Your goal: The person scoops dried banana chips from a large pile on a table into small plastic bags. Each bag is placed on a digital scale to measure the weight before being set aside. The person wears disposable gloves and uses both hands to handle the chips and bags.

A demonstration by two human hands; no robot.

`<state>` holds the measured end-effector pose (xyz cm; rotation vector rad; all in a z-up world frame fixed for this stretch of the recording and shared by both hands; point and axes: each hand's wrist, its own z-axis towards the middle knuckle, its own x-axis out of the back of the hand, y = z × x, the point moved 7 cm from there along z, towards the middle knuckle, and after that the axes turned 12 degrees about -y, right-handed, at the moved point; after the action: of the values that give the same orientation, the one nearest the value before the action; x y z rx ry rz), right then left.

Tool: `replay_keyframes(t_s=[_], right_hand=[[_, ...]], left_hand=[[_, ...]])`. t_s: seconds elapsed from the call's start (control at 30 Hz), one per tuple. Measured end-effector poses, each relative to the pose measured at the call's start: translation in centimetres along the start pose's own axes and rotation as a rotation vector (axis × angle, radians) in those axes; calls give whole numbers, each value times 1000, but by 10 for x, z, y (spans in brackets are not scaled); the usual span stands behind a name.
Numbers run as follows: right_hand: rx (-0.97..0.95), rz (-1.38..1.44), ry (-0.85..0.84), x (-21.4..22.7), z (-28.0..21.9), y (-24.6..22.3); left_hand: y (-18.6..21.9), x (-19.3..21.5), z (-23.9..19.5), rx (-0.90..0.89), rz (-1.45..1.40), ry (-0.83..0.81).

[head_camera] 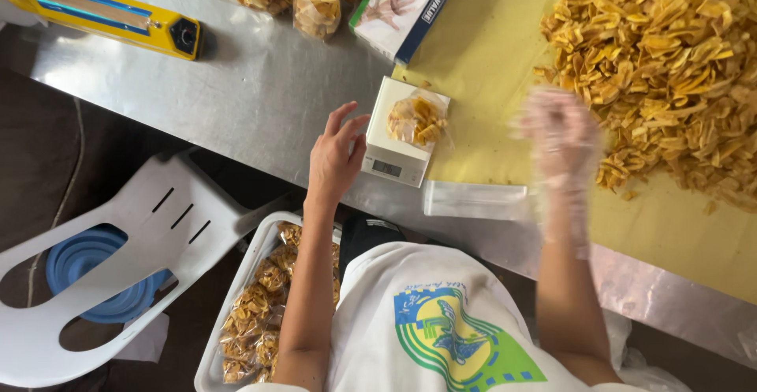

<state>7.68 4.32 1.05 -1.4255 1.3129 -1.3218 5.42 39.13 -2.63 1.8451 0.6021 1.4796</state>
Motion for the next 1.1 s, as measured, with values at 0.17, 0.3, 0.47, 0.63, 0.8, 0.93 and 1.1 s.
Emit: replay_keyframes(t_s=[0.17,0.3,0.47,0.63,0.8,0.93,1.1], right_hand=[[-200,-5,485,193,-55,123],[-553,-214,401,298,-69,235],[-483,-689,345,295,-51,276],[-351,-942,287,250,-27,286],[-436,-768,314,248,-30,288],[-465,-529,371,244,-34,286],[-662,-335,436,225,-54,291]], left_hand=[[4,3,1,30,17,-9],[20,13,-3,43,40,2],[79,7,5,-89,40,21],[91,-38,33,9,344,-81],[62,-48,55,80,135,-185],[70,31,71,-83,-30,-70],[70,119,139,-208,87,-138]])
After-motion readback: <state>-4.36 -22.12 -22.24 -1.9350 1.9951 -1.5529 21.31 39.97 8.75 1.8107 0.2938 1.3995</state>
